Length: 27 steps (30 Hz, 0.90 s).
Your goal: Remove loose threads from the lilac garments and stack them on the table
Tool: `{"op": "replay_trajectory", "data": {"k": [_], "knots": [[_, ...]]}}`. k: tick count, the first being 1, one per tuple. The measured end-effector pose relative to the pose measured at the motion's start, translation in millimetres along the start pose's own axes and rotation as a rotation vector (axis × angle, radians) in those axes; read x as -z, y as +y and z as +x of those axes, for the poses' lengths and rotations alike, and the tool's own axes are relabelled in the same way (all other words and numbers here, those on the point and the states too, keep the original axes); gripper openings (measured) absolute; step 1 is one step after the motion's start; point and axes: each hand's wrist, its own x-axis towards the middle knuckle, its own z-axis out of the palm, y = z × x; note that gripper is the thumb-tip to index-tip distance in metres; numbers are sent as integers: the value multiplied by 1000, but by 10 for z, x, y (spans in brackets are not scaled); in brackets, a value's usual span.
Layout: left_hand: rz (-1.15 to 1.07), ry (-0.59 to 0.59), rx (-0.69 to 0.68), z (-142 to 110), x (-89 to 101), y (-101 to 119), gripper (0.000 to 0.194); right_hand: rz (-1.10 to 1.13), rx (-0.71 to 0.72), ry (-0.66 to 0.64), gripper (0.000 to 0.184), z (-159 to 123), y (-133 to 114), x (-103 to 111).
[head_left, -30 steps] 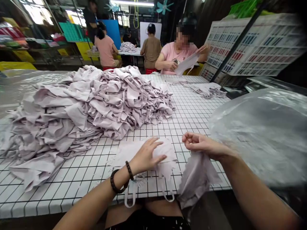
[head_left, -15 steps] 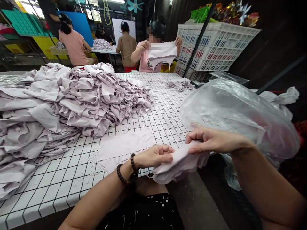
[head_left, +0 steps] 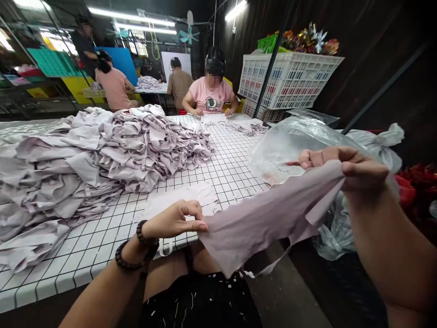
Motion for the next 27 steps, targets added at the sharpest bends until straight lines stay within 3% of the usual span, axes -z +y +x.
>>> {"op": "replay_trajectory", "data": {"k": [2,4,6,9,13,16,20,23,27], "knots": [[159,144,-12,-132,87,103,27,-99,-22,-53,47,-7,-21,53],[205,209,-3,-260,166,195,27,-215,-73,-215,41,-7,-36,86],[166,231,22,-373,234,275,25,-334,-132,-340,34,5,-44,71],[157,278,40,-516,317,377,24,-488,-151,-382,27,43,-42,-47],[362,262,48,-733,382,512,23,-696,-82,-470,24,52,-7,-258],[570,283,91,-927,359,584,19,-799,54,-426,26,-19,71,-394],[733,425,107,-1120,249,583,18,-899,184,-303,25,-119,208,-590],[714,484,144,-1180,204,531,19,-932,195,-323,28,-112,296,-737],[630,466,268,-1186,237,479,20,-961,139,-368,29,-44,386,-867]]}}
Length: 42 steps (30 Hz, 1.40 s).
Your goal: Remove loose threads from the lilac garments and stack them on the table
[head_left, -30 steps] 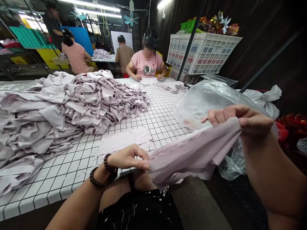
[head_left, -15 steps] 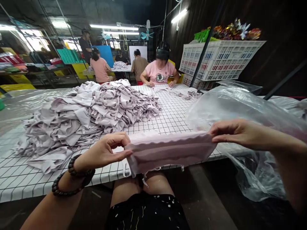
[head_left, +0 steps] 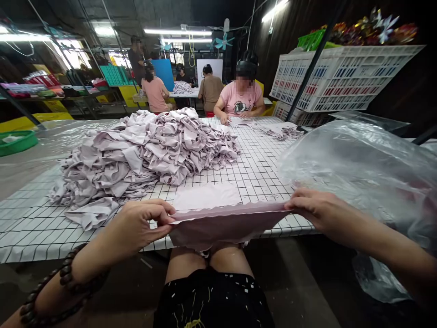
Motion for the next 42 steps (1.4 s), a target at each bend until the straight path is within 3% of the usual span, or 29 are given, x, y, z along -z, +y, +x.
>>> {"op": "replay_trajectory", "data": {"k": [6,8,12,14,17,21,25,29,33,35,38,42], "knots": [[4,55,115,-90,5,-1,11,144,-41,-2,25,15,13,-56],[-30,54,119,-174,-32,5,11,235,-40,-56,20,-8,17,-101],[-95,-19,121,-298,-130,-31,13,481,-55,-415,14,-14,-18,-337],[-98,-40,151,-316,-161,-95,13,593,-102,-534,15,9,-37,-493],[-104,-66,214,-312,-182,-243,11,682,-193,-474,20,56,-24,-659],[-116,-143,311,-298,-221,-446,14,689,-234,-324,25,114,18,-679],[-133,-112,315,-279,-291,-565,37,753,-212,-195,25,159,-8,-671],[-194,-67,302,-251,-375,-633,26,836,-219,-199,25,213,-51,-746],[-604,45,438,-220,-563,-682,30,945,-259,-135,25,279,-54,-788],[-824,156,566,-196,-730,-693,34,1077,-270,-84,27,306,-56,-796],[-1066,319,702,-144,-1041,-704,38,1263,-354,-116,31,338,-81,-838],[-1015,446,687,-78,-1381,-749,40,1369,-430,-97,36,377,-156,-941]]}}
